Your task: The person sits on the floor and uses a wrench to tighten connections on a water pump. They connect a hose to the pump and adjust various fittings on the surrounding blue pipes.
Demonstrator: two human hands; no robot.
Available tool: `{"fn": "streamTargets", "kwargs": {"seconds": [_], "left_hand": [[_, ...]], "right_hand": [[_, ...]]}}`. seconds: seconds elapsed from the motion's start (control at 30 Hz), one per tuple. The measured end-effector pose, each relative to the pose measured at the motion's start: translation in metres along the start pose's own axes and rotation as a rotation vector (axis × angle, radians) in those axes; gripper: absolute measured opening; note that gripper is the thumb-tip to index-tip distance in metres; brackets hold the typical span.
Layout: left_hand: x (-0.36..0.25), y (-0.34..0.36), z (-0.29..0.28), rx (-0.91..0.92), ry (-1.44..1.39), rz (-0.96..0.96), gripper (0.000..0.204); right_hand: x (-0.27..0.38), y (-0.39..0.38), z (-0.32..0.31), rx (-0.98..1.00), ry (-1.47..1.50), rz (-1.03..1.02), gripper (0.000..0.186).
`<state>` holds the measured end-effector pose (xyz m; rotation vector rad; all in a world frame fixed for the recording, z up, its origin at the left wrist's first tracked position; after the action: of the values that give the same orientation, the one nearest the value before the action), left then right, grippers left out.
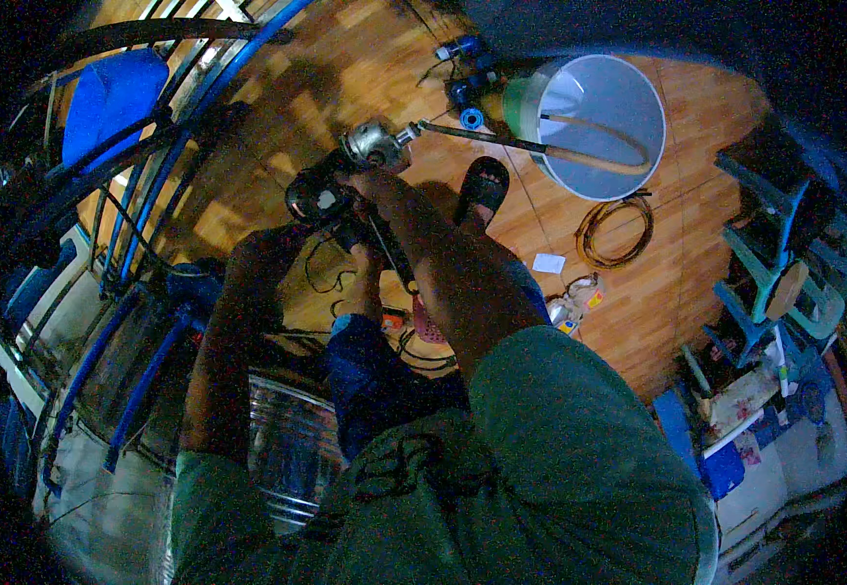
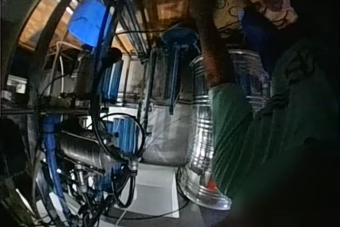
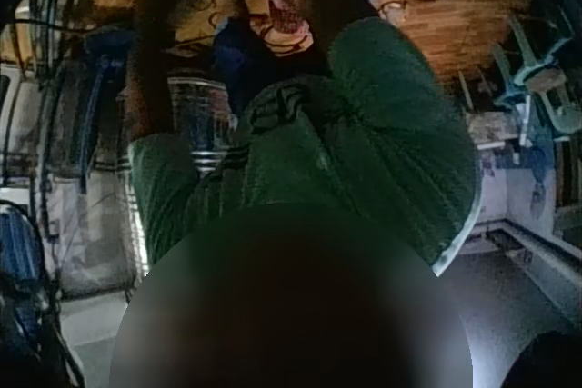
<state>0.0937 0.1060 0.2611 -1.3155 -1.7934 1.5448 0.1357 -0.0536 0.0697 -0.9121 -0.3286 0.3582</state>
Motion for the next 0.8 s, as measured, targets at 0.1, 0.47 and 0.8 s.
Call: {"fn": "streamTargets", "kwargs": {"seconds": [0.1,0.47,0.8], "left_hand": [[0.003,0.021,-0.009,-0.047,0.214,-0.05,0.029],[-0.024,0.047,0.027,-0.212,0.198,0.149,0.037],[-0.07,0.168,0.05,-0.515,0.293,0.125,0.048]], "right_hand": [[0.02,-0.027,-0.003,0.058,0.192,-0.223,0.043],[-0.01,-0.088,-0.107,-0.356,-0.351,-0.105,0.029],[0.088,-0.077,-0.085,-0.134,-0.886,-0.487,0.048]]}}
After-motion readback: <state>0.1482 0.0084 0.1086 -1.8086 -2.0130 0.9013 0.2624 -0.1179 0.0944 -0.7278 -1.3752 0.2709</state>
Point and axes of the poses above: each hand's wrist, its own y-axis towards the middle knuckle, its own z-axis out of the palm, x = y × z, the point moved 6 cm from there along y, towards the middle knuckle, and after that the axes turned 14 degrees about x, right-handed, at the moved point
